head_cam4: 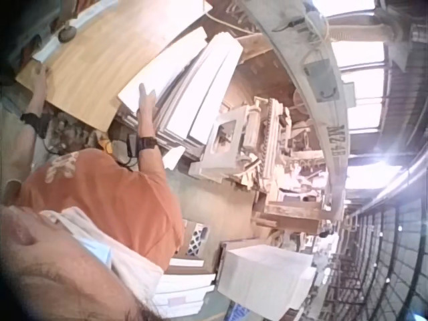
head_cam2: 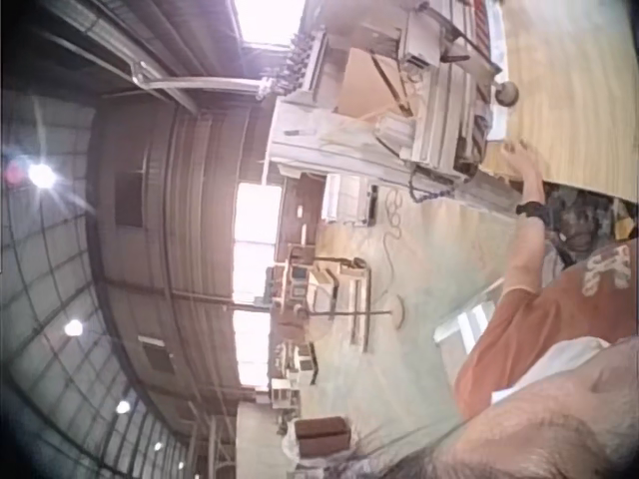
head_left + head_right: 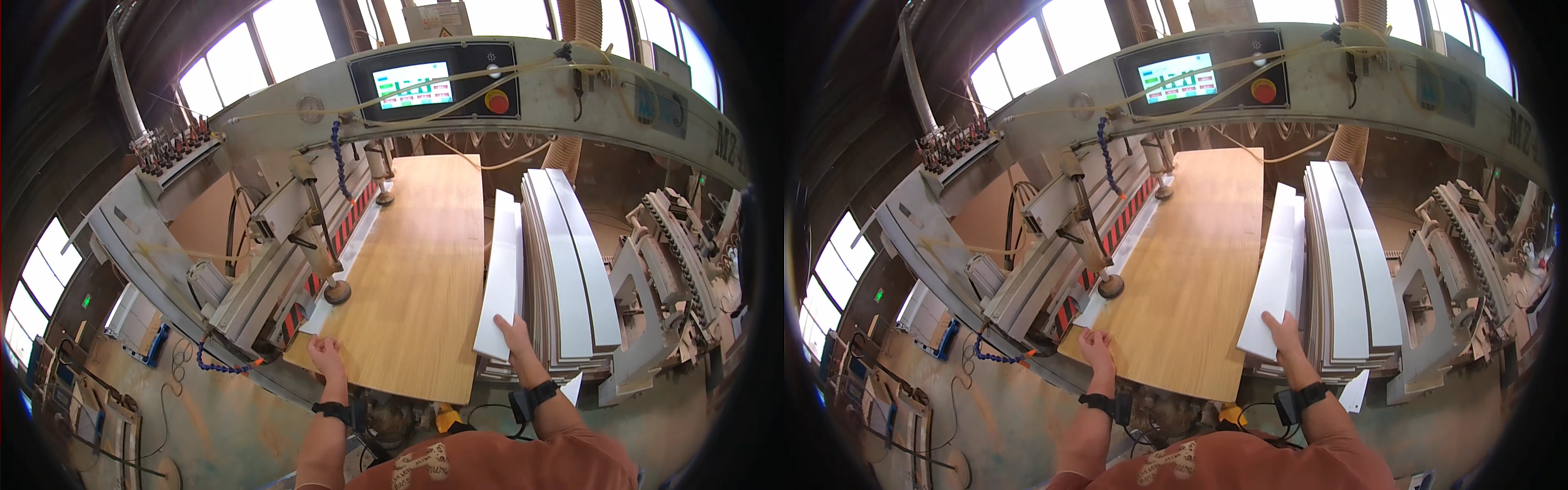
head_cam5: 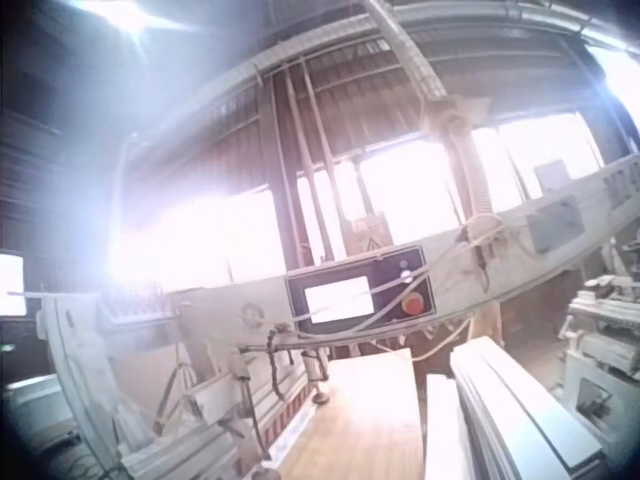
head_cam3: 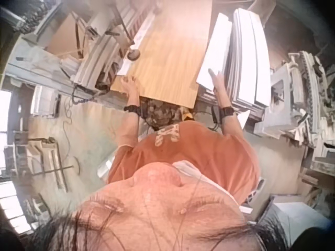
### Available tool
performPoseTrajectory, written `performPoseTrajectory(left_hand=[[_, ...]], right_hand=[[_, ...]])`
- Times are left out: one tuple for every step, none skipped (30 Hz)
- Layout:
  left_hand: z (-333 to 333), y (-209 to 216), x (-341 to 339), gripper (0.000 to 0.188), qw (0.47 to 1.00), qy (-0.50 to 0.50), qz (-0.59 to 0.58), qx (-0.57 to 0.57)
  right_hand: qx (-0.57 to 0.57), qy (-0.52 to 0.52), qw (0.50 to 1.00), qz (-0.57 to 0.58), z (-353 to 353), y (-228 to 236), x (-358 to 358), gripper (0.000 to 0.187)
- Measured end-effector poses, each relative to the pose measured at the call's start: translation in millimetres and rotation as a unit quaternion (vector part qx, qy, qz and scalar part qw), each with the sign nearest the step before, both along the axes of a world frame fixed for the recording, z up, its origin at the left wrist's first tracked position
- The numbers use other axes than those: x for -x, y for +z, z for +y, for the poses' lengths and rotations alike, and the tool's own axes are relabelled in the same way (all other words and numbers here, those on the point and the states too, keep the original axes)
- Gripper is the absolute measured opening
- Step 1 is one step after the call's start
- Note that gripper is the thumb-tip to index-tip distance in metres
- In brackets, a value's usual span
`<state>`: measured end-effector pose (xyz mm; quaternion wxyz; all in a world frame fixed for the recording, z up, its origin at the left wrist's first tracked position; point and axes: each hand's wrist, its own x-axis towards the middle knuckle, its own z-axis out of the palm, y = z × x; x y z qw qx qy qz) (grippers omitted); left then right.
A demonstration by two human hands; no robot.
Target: Feeding white wood panels into an industrial edge-banding machine and stacking processed boards.
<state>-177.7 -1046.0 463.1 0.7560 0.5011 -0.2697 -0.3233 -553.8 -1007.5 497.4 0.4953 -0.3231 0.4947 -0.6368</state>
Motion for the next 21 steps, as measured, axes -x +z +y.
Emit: performPoseTrajectory(left_hand=[[-2,-6,1,0.028,0.997,0.020,-0.072,0.006],[-6,-8,3,0.030,0.989,0.041,-0.142,0.012],[-7,-6,7,0.030,0.989,0.045,-0.140,0.014],[-7,-5,9,0.030,0.988,0.049,-0.147,0.016],[-5,-4,11,0.030,0.986,0.055,-0.154,0.017],[-4,-4,11,0.030,0.986,0.063,-0.152,0.017],[-3,-5,10,0.029,0.984,0.059,-0.165,0.005],[-1,-5,8,0.028,0.982,0.056,-0.179,-0.005],[-2,-4,8,0.028,0.982,0.064,-0.176,-0.005],[-1,-3,9,0.027,0.983,0.070,-0.171,-0.006],[-1,-4,9,0.025,0.983,0.078,-0.166,-0.009],[-2,-4,10,0.025,0.983,0.086,-0.162,-0.011],[-4,-5,11,0.024,0.975,0.112,-0.194,-0.011],[-3,-5,10,0.023,0.964,0.139,-0.226,-0.015],[-4,-4,9,0.023,0.963,0.149,-0.223,-0.021],[-7,-3,8,0.027,0.957,0.156,-0.240,-0.049],[-13,0,11,0.031,0.950,0.158,-0.257,-0.076],[-18,3,10,0.031,0.950,0.162,-0.255,-0.081],[-23,8,7,0.034,0.985,0.090,-0.118,-0.091],[-28,12,-2,0.037,0.995,0.018,0.020,-0.095],[-33,11,-12,0.037,0.995,0.023,0.020,-0.096]], right_hand=[[-0.002,0.009,1.000,0.010,3,8,-6,0.025],[-0.004,0.018,1.000,0.020,4,18,-11,0.026],[0.000,0.040,0.999,0.034,4,28,-15,0.027],[0.002,0.045,0.998,0.036,-3,31,-20,0.027],[0.007,0.068,0.997,0.026,-10,33,-26,0.027],[0.012,0.093,0.995,0.017,-17,34,-33,0.027],[0.018,0.103,0.994,0.018,-24,36,-40,0.027],[0.019,0.113,0.993,0.020,-33,32,-46,0.027],[0.010,0.132,0.991,0.037,-43,24,-50,0.027],[0.001,0.150,0.987,0.053,-54,13,-55,0.027],[0.022,0.160,0.984,0.080,-66,-4,-60,0.027],[0.021,0.169,0.982,0.084,-74,-16,-64,0.027],[0.039,0.177,0.982,0.061,-81,-27,-68,0.027],[0.054,0.188,0.980,0.037,-81,-27,-73,0.028],[0.069,0.193,0.978,0.028,-78,-24,-77,0.034],[0.065,0.202,0.977,0.030,-80,-27,-80,0.034],[0.068,0.183,0.981,0.018,-81,-29,-78,0.037],[0.071,0.165,0.984,0.005,-81,-29,-79,0.040],[0.068,0.169,0.983,0.006,-78,-27,-78,0.040],[0.059,0.170,0.984,-0.002,-74,-15,-82,0.042],[0.050,0.169,0.984,-0.010,-70,-9,-85,0.044]])
